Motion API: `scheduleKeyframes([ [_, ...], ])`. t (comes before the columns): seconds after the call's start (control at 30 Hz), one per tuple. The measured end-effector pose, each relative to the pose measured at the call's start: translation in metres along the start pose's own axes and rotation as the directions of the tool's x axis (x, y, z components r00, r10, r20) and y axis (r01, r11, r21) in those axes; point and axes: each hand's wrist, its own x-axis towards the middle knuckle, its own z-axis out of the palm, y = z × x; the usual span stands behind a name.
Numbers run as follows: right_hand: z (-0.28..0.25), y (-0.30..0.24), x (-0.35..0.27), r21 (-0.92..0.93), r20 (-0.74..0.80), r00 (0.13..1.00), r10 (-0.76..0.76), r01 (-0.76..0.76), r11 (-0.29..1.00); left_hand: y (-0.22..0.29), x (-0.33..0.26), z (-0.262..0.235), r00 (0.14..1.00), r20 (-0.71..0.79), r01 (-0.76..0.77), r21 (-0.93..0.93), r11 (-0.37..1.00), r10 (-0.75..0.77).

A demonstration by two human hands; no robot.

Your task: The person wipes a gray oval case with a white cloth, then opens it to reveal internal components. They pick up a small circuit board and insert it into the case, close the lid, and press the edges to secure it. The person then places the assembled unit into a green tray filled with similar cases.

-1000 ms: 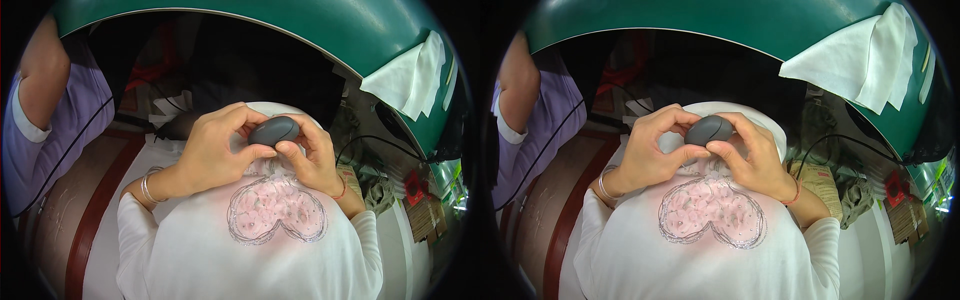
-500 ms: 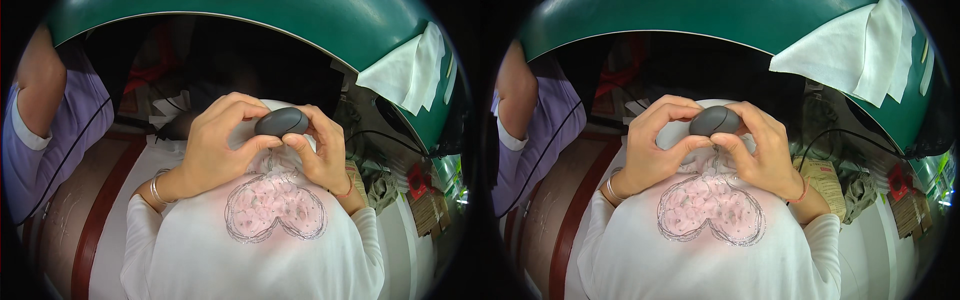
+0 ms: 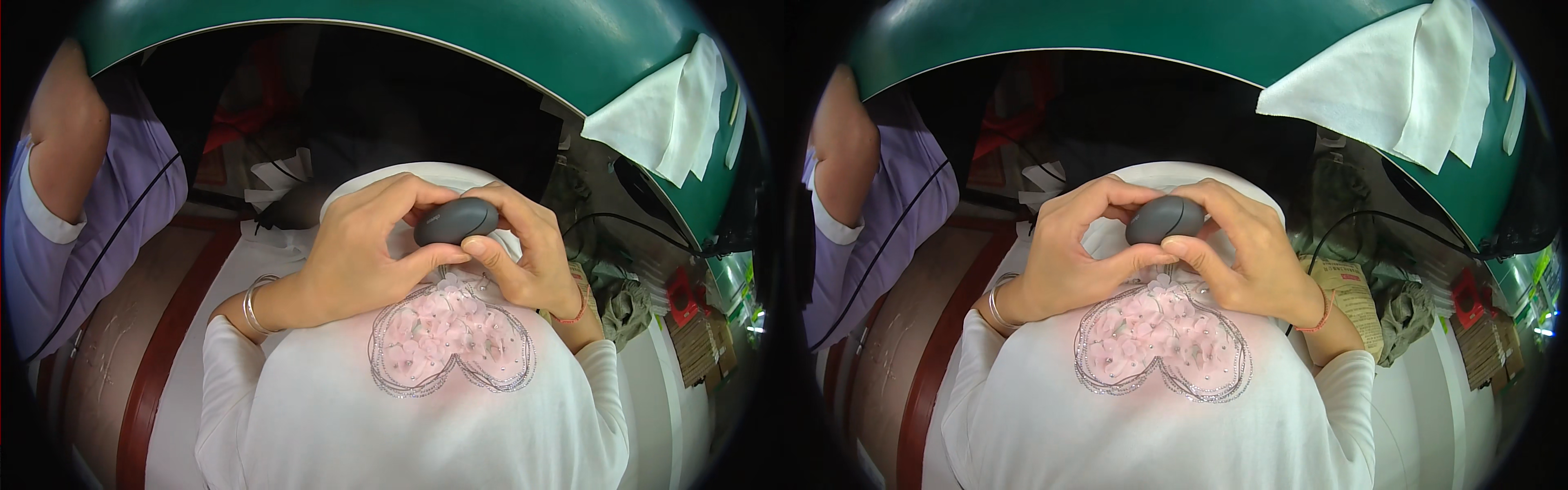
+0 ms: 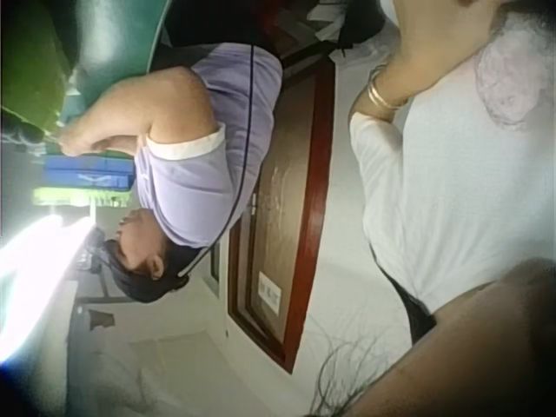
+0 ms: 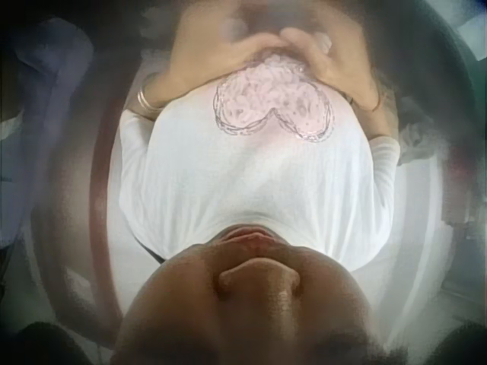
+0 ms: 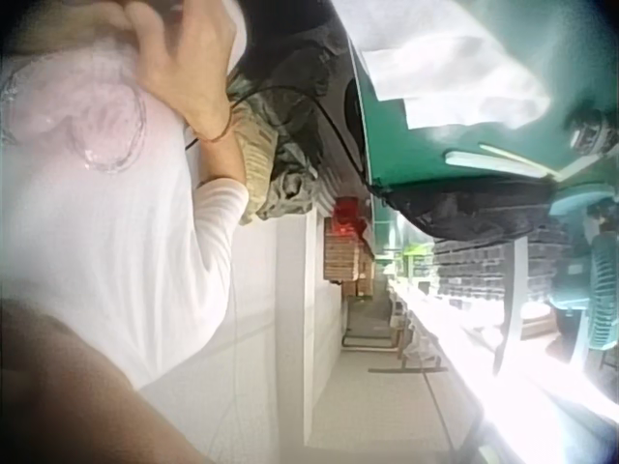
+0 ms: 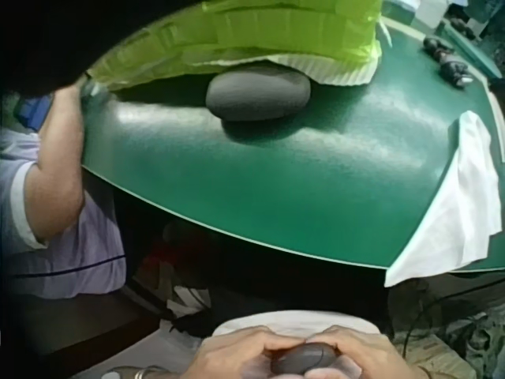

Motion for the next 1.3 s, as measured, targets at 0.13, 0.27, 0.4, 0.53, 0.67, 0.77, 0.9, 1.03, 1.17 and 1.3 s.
scheduleKeyframes([
  [0.13, 0.003, 0.003, 0.0, -0.135, 0.062, 0.996, -0.067, 0.075, 0.988, -0.003, 0.001, -0.001, 0.998, 0.048, 0.048, -0.023, 0.999, -0.047],
  [0.27, 0.004, 0.008, -0.005, -0.148, 0.095, 0.993, -0.076, 0.09, 0.985, -0.016, 0.002, -0.003, 0.966, 0.181, 0.231, -0.289, 0.929, -0.184],
  [0.4, 0.003, 0.009, -0.004, -0.111, 0.126, 0.989, -0.071, 0.086, 0.99, -0.019, -0.002, -0.002, 0.942, 0.219, 0.319, -0.362, 0.876, -0.253],
  [0.53, 0.006, 0.01, -0.004, -0.147, 0.058, 0.995, -0.076, 0.084, 0.986, -0.016, -0.004, 0.003, 0.978, 0.099, 0.205, -0.264, 0.943, -0.185],
  [0.67, 0.01, 0.01, -0.002, -0.258, -0.018, 0.995, -0.096, 0.088, 0.962, -0.027, -0.003, 0.01, 0.995, -0.102, 0.001, -0.041, 0.999, -0.005],
  [0.77, 0.01, 0.01, -0.002, -0.289, -0.026, 0.993, -0.115, 0.102, 0.952, -0.033, -0.004, 0.016, 0.99, -0.141, -0.01, -0.15, 0.989, -0.012],
  [0.9, 0.006, 0.013, 0.004, -0.312, -0.009, 0.962, -0.273, 0.257, 0.915, -0.031, -0.001, 0.012, 0.966, -0.204, -0.168, -0.032, 0.985, 0.158],
  [1.03, 0.005, 0.013, 0.006, -0.413, 0.011, 0.925, -0.38, 0.35, 0.841, -0.028, 0.004, 0.007, 0.919, -0.237, -0.289, 0.134, 0.948, 0.314],
  [1.17, 0.006, 0.011, 0.004, -0.457, 0.019, 0.913, -0.408, 0.371, 0.808, -0.027, 0.005, 0.01, 0.892, -0.28, -0.335, 0.119, 0.935, 0.355],
  [1.3, 0.0, 0.006, 0.004, -0.36, 0.02, 0.945, -0.326, 0.311, 0.88, -0.029, 0.0, 0.004, 0.947, -0.153, -0.27, 0.1, 0.958, 0.283],
])
